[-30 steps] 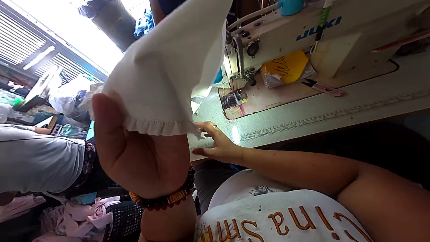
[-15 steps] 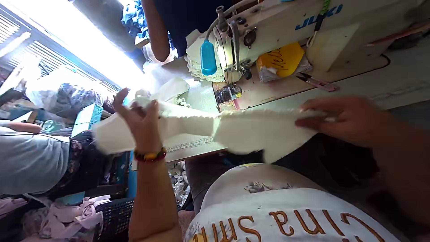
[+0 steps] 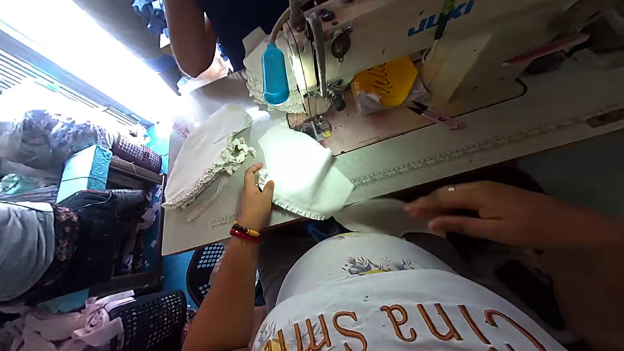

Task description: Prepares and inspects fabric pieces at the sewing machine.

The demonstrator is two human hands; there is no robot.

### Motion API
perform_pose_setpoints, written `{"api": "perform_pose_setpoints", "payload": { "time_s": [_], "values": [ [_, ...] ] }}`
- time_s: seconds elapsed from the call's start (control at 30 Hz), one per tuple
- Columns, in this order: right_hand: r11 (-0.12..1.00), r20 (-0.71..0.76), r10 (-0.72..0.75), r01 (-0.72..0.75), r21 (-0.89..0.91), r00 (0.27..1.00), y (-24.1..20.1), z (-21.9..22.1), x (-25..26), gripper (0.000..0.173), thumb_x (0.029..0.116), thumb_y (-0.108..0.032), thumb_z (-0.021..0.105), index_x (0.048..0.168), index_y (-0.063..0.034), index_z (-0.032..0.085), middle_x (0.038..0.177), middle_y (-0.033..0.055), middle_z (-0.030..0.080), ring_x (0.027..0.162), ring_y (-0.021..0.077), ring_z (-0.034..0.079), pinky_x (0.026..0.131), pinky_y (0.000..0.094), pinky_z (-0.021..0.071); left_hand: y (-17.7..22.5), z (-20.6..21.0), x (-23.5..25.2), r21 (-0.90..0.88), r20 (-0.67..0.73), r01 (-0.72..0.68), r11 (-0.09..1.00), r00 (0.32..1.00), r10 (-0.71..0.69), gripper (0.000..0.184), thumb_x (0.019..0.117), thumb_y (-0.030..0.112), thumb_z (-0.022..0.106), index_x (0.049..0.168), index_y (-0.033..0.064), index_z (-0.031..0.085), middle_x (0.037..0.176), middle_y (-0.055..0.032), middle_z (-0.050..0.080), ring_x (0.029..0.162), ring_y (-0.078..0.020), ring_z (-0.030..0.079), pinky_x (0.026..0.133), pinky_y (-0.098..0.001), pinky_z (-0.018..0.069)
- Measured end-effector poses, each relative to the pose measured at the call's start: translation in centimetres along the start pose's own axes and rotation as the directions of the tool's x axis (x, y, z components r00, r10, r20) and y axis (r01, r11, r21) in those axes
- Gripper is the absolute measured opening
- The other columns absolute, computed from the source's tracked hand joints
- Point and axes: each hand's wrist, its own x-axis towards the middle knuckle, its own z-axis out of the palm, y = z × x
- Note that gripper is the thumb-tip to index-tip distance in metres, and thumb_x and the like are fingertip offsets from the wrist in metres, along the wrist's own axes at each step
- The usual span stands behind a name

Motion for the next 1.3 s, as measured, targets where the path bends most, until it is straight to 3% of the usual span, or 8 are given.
{"api": "perform_pose_setpoints", "payload": {
  "time_s": [0.13, 0.3, 0.57, 0.7, 0.83, 0.93, 1.03, 1.3],
  "values": [
    [0.951, -0.287, -0.302, 0.266, -0.159, 0.909, -1.8, 3.3, 7.6, 0.037, 0.1045, -0.039, 0.052, 0.120, -0.0147, 0.075, 0.117, 0.0014, 0.074, 0.109, 0.0141, 0.068, 0.095, 0.0362, 0.0559, 0.9, -0.4, -0.9, 0.233, -0.032, -0.001, 0.973, 0.999, 0.008, 0.055, 0.1026, 0.011, 0.058, 0.154, 0.0141, 0.039, 0.098, -0.0176, 0.064, 0.070, -0.0261, 0.063, 0.065, -0.0455, 0.0560],
    [0.921, -0.157, -0.251, 0.186, -0.343, 0.955, -0.7, 9.2, 12.3, 0.038, 0.1046, -0.036, 0.055, 0.135, -0.0163, 0.068, 0.147, 0.0128, 0.059, 0.145, 0.0357, 0.046, 0.120, 0.0617, 0.0305, 0.7, -1.0, -1.1, 0.493, -0.082, -0.062, 0.868, 0.990, 0.117, 0.046, 0.0988, 0.014, 0.063, 0.143, 0.0048, 0.055, 0.131, -0.0267, 0.059, 0.111, -0.0408, 0.062, 0.093, -0.0579, 0.0517],
    [0.910, -0.277, -0.300, 0.187, -0.369, 0.913, -1.0, 11.4, 9.2, 0.037, 0.1074, -0.036, 0.046, 0.123, -0.0178, 0.074, 0.130, 0.0093, 0.071, 0.126, 0.0341, 0.063, 0.108, 0.0618, 0.0430, 4.5, 0.1, 4.3, 0.520, -0.057, 0.037, 0.853, 0.998, -0.008, 0.065, 0.0980, 0.045, 0.067, 0.137, -0.0064, 0.056, 0.131, -0.0325, 0.060, 0.128, -0.0508, 0.054, 0.106, -0.0666, 0.0414],
    [0.926, -0.203, -0.248, 0.169, -0.338, 0.947, -1.5, 10.0, 8.1, 0.035, 0.1054, -0.036, 0.049, 0.113, -0.0148, 0.076, 0.134, 0.0064, 0.069, 0.126, 0.0316, 0.063, 0.105, 0.0579, 0.0459, 4.7, 1.0, 6.0, 0.537, -0.023, 0.019, 0.844, 1.000, -0.008, 0.044, 0.0960, 0.036, 0.072, 0.119, -0.0014, 0.067, 0.130, -0.0340, 0.057, 0.129, -0.0525, 0.050, 0.105, -0.0685, 0.0391],
    [0.987, -0.285, -0.156, 0.140, -0.075, 0.946, -1.1, 8.3, 9.4, 0.030, 0.1018, -0.031, 0.058, 0.112, -0.0100, 0.076, 0.122, 0.0102, 0.070, 0.113, 0.0280, 0.066, 0.096, 0.0494, 0.0533, 3.7, 0.8, 6.0, 0.274, -0.014, -0.115, 0.955, 0.992, 0.123, 0.027, 0.1008, 0.022, 0.066, 0.114, -0.0017, 0.064, 0.102, -0.0218, 0.066, 0.096, -0.0343, 0.064, 0.087, -0.0549, 0.0515],
    [0.997, -0.453, 0.032, 0.003, 0.077, 0.891, -0.9, 7.5, 12.0, 0.038, 0.0960, -0.025, 0.068, 0.128, -0.0051, 0.068, 0.126, 0.0167, 0.066, 0.113, 0.0310, 0.065, 0.094, 0.0486, 0.0561, 3.7, 0.7, 5.7, -0.207, 0.018, -0.091, 0.974, 0.995, 0.097, 0.026, 0.1030, 0.017, 0.061, 0.121, 0.0033, 0.049, 0.087, -0.0085, 0.064, 0.071, -0.0123, 0.064, 0.068, -0.0316, 0.0564],
    [0.993, -0.461, 0.120, -0.114, 0.041, 0.879, -1.1, 7.7, 14.5, 0.060, 0.0955, -0.028, 0.073, 0.148, -0.0075, 0.052, 0.131, 0.0158, 0.066, 0.114, 0.0334, 0.065, 0.097, 0.0520, 0.0527, 4.1, 0.5, 5.8, -0.430, 0.063, 0.005, 0.903, 0.998, 0.024, 0.040, 0.0991, 0.008, 0.065, 0.133, 0.0062, 0.044, 0.087, -0.0078, 0.065, 0.071, -0.0126, 0.067, 0.067, -0.0298, 0.0587],
    [0.953, -0.484, -0.099, -0.058, -0.298, 0.869, -0.3, 9.7, 15.2, 0.044, 0.0958, -0.035, 0.067, 0.133, -0.0121, 0.068, 0.122, 0.0130, 0.069, 0.112, 0.0352, 0.063, 0.090, 0.0502, 0.0538, 3.4, 1.3, 7.9, -0.469, -0.089, -0.058, 0.881, 0.996, 0.019, 0.056, 0.0937, 0.005, 0.071, 0.142, 0.0065, 0.043, 0.099, -0.0094, 0.064, 0.081, -0.0141, 0.066, 0.076, -0.0322, 0.0582]
  ]
}}
